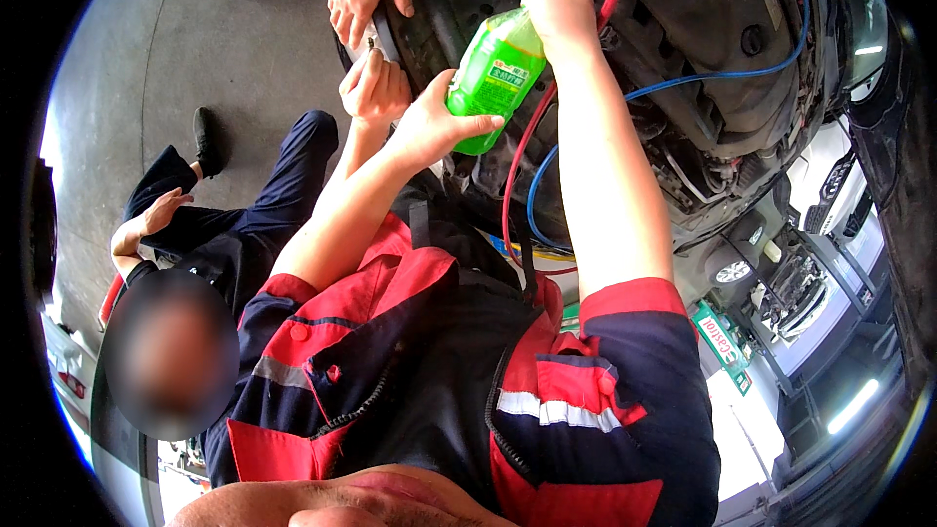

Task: The person sprays a green liquid from a bottle onto various components inside a car engine bay and uses a manifold gauge set to check for leaks.

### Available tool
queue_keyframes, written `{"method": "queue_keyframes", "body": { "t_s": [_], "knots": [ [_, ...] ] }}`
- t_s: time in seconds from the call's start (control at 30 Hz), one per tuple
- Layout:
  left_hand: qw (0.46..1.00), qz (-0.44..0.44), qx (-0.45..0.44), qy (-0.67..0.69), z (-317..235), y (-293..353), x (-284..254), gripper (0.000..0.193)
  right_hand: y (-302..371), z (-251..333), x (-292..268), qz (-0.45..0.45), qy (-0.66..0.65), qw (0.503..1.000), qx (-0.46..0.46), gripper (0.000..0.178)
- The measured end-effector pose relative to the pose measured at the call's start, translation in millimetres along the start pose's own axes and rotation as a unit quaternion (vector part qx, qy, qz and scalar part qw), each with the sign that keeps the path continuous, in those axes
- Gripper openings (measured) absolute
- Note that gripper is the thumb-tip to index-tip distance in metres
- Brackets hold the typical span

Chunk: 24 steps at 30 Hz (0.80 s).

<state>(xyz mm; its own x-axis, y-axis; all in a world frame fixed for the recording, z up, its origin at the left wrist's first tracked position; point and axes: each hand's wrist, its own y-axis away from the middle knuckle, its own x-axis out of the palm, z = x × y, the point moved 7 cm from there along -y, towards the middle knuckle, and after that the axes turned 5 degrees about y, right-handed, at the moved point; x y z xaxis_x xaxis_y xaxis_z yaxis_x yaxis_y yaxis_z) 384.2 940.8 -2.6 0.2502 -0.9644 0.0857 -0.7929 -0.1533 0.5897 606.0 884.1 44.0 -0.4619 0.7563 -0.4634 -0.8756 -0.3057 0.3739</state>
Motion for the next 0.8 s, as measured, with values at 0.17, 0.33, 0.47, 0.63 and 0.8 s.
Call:
{"method": "queue_keyframes", "body": {
  "t_s": [0.17,0.33,0.47,0.63,0.8],
  "knots": [
    [0.999,-0.012,-0.008,-0.036,-5.0,4.4,-5.2,0.1,6.3,-4.0,6.9,0.025,-0.085,0.994,0.065,0.024],
    [0.998,-0.027,-0.002,-0.059,-22.1,2.1,-15.6,0.095,-6.4,-3.8,3.7,0.025,-0.112,0.991,0.067,0.02],
    [0.987,-0.081,0.034,-0.131,-44.9,2.0,-33.5,0.086,-25.8,-12.7,-3.0,0.024,-0.137,0.988,0.074,0.023],
    [0.978,-0.08,0.023,-0.189,-52.9,1.5,-39.1,0.093,-46.2,-25.3,-1.3,0.028,-0.113,0.991,0.064,0.023],
    [0.98,-0.091,0.025,-0.176,-50.6,1.4,-41.4,0.084,-52.1,-29.0,6.1,0.043,-0.104,0.992,0.055,0.02]
  ]
}}
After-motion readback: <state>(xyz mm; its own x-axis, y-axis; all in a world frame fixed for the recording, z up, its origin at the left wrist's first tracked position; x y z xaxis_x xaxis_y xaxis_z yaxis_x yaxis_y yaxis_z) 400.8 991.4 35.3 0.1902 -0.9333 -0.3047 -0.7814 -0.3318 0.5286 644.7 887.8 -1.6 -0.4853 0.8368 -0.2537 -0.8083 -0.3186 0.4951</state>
